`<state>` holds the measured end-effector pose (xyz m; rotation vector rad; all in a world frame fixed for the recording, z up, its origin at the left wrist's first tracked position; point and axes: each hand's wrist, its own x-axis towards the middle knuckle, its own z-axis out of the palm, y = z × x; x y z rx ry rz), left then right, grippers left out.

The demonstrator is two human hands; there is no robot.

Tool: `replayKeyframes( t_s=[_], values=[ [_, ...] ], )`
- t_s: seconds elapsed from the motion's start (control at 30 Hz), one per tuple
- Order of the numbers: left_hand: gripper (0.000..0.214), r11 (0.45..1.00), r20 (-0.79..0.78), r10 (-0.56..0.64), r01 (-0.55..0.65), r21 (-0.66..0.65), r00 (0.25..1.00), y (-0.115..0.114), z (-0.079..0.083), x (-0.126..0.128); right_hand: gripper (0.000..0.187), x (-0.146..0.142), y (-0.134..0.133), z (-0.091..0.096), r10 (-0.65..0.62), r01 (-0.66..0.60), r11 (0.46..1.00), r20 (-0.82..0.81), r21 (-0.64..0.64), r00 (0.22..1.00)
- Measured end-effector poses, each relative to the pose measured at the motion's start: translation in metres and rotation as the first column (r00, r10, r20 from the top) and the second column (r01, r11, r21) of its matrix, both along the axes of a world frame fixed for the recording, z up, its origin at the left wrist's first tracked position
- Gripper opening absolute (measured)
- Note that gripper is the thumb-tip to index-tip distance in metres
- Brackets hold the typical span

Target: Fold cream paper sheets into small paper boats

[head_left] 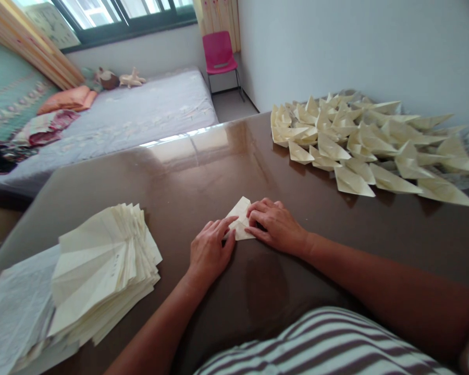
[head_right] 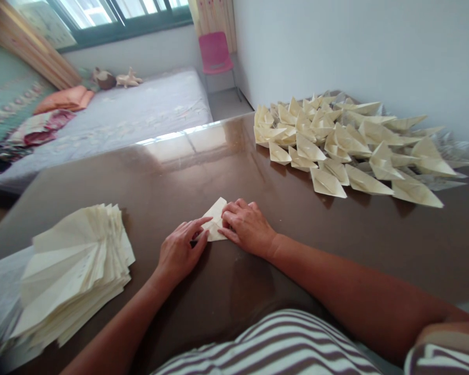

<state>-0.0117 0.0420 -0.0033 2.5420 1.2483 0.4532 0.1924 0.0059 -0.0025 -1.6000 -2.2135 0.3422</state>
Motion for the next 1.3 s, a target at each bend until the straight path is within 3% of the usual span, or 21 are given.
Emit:
replayKeyframes(
  t_s=[0.33,0.53,0.87,0.97,1.07,1.13,1.3],
  values=[
    [0.026,1.0,-0.02,0.004,-0.004,-0.023,1.0,0.001,0.001,0.0,0.024,0.014,0.002,0.004,0.122,-0.127,0.99,-0.071,-0.068,0.99],
    [0.026,1.0,-0.053,0.006,-0.005,0.03,0.999,0.0,0.001,0.001,0.024,0.016,0.001,0.004,0.117,-0.121,0.991,-0.071,-0.062,0.991],
    [0.028,0.991,-0.116,0.001,0.015,0.136,0.993,-0.002,0.0,0.002,0.02,0.019,-0.004,0.016,0.27,-0.277,0.96,0.138,0.035,0.953],
    [0.026,0.957,-0.143,-0.025,0.065,0.283,0.989,-0.007,0.001,0.002,0.022,0.018,-0.008,0.021,0.276,-0.288,0.957,0.21,0.032,0.938],
    [0.029,0.878,-0.191,-0.131,0.203,0.434,0.973,-0.021,0.002,0.002,0.027,0.016,-0.013,0.022,0.286,-0.302,0.953,0.245,0.027,0.926],
    [0.033,0.839,-0.255,-0.205,0.304,0.452,0.945,-0.032,0.002,0.003,0.03,0.016,-0.016,0.022,0.295,-0.31,0.95,0.254,0.022,0.921],
    [0.041,0.853,-0.386,-0.164,0.328,0.407,0.908,-0.051,-0.001,0.006,0.038,0.024,-0.015,0.022,0.334,-0.339,0.941,0.186,-0.007,0.924]
  ],
)
